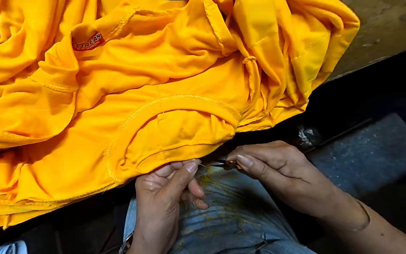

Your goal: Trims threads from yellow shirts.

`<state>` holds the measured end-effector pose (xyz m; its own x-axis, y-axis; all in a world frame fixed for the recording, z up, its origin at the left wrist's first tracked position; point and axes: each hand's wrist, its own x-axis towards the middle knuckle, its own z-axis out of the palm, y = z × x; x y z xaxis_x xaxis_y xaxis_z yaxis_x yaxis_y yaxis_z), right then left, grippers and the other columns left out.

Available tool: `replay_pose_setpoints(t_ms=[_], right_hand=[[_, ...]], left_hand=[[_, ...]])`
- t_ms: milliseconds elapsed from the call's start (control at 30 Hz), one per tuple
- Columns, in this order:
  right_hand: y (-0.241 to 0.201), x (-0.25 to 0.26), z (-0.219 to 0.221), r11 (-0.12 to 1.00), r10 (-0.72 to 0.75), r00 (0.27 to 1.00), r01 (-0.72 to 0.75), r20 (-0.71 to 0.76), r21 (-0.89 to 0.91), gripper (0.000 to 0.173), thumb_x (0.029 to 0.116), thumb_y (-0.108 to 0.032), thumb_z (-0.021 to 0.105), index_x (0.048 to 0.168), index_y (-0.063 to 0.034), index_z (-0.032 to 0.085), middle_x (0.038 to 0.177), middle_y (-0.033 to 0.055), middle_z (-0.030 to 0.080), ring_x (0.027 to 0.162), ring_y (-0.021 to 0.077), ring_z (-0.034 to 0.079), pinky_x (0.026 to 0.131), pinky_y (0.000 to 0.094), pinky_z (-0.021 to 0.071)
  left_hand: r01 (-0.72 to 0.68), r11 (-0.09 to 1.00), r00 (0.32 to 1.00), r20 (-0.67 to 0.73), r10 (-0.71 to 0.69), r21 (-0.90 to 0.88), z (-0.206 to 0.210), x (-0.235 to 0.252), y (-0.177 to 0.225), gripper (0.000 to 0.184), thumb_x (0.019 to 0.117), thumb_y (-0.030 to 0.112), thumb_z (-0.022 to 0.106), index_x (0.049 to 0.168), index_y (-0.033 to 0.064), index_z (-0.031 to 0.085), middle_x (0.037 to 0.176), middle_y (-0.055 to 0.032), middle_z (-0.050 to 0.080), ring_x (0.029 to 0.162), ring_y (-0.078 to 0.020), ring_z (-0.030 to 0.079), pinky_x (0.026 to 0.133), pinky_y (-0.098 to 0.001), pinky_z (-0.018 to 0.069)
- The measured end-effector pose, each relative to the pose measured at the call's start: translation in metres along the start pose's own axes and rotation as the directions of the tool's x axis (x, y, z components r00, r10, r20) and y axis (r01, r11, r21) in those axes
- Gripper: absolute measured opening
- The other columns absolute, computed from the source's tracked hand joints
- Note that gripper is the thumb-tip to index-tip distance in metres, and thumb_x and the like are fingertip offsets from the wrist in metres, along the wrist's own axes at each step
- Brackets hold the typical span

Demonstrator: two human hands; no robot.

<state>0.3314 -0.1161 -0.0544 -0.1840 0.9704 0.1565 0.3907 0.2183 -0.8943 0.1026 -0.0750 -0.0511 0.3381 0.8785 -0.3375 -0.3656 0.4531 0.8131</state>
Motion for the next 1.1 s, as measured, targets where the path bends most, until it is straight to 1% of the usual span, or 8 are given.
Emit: replay_pose_setpoints(t_ms=[67,167,467,633,700,833,900,1100], right_hand=[[-0.003,0.002,0.002,0.999,0.028,1.000,-0.028,-0.006,-0.031,0.033,0.1090,-0.024,0.045,0.092,-0.0123,0.070,0.065,-0.0114,0.049,0.055,-0.0032,0.044,0.046,0.0125,0.0342],[-0.005,0.007,0.004,0.995,0.007,1.000,-0.009,-0.021,-0.102,0.033,0.1089,-0.024,0.046,0.087,-0.0142,0.069,0.067,-0.0115,0.053,0.057,-0.0032,0.048,0.048,0.0130,0.0374],[-0.007,0.017,0.007,0.977,-0.084,0.996,0.078,-0.022,-0.201,0.032,0.1063,-0.020,0.050,0.081,-0.0126,0.068,0.069,-0.0096,0.055,0.060,-0.0021,0.050,0.051,0.0147,0.0403],[-0.010,0.019,0.006,0.970,-0.092,0.996,0.090,0.003,-0.227,0.032,0.1060,-0.021,0.050,0.081,-0.0136,0.068,0.067,-0.0106,0.054,0.059,-0.0028,0.049,0.049,0.0150,0.0384],[-0.010,0.019,0.007,0.963,-0.103,0.995,0.100,0.002,-0.251,0.032,0.1059,-0.021,0.050,0.082,-0.0131,0.069,0.068,-0.0104,0.055,0.060,-0.0024,0.051,0.050,0.0158,0.0401],[-0.010,0.021,0.009,0.937,-0.148,0.989,0.139,-0.003,-0.319,0.031,0.1051,-0.020,0.050,0.082,-0.0119,0.069,0.068,-0.0092,0.056,0.060,-0.0012,0.051,0.050,0.0169,0.0403],[-0.011,0.021,0.010,0.923,-0.158,0.987,0.147,-0.002,-0.356,0.031,0.1053,-0.022,0.050,0.081,-0.0125,0.068,0.067,-0.0093,0.054,0.059,-0.0008,0.050,0.049,0.0177,0.0384],[-0.013,0.021,0.010,0.898,-0.178,0.984,0.168,0.013,-0.408,0.030,0.1054,-0.022,0.050,0.084,-0.0116,0.069,0.069,-0.0083,0.056,0.061,0.0006,0.052,0.050,0.0193,0.0398]], left_hand=[[-0.002,1.000,1.000,0.001,0.002,0.001,0.000,0.000,0.000,0.011,0.0967,0.006,0.068,0.096,-0.0033,0.074,0.066,-0.0153,0.067,0.054,-0.0189,0.069,0.051,-0.0340,0.0621],[-0.012,1.000,1.000,-0.005,0.012,0.013,0.000,0.000,0.000,0.011,0.0960,0.005,0.069,0.093,-0.0033,0.075,0.065,-0.0157,0.067,0.053,-0.0193,0.069,0.050,-0.0342,0.0622],[0.011,1.000,1.000,0.005,-0.011,-0.003,0.000,0.000,0.000,0.010,0.0957,0.003,0.066,0.092,-0.0032,0.074,0.064,-0.0150,0.066,0.053,-0.0191,0.069,0.051,-0.0341,0.0624],[0.028,0.999,1.000,0.002,-0.028,-0.034,0.000,0.001,-0.001,0.011,0.0963,0.003,0.065,0.090,-0.0032,0.072,0.062,-0.0150,0.065,0.053,-0.0197,0.069,0.052,-0.0346,0.0626],[0.039,0.999,0.999,0.003,-0.038,-0.035,0.000,0.001,0.000,0.012,0.0964,0.003,0.065,0.091,-0.0036,0.073,0.062,-0.0150,0.065,0.052,-0.0195,0.068,0.052,-0.0349,0.0628],[0.040,0.998,0.999,-0.004,-0.040,-0.038,-0.001,0.002,-0.001,0.011,0.0965,0.003,0.065,0.091,-0.0034,0.072,0.062,-0.0141,0.064,0.052,-0.0192,0.068,0.052,-0.0355,0.0627],[0.042,0.998,0.999,-0.009,-0.043,-0.039,-0.001,0.002,-0.001,0.011,0.0967,0.003,0.065,0.092,-0.0037,0.072,0.061,-0.0137,0.064,0.052,-0.0190,0.067,0.052,-0.0355,0.0625],[0.040,0.998,0.999,-0.008,-0.040,-0.050,0.000,0.002,-0.002,0.011,0.0968,0.003,0.064,0.092,-0.0035,0.072,0.060,-0.0131,0.063,0.051,-0.0185,0.067,0.053,-0.0347,0.0625]])
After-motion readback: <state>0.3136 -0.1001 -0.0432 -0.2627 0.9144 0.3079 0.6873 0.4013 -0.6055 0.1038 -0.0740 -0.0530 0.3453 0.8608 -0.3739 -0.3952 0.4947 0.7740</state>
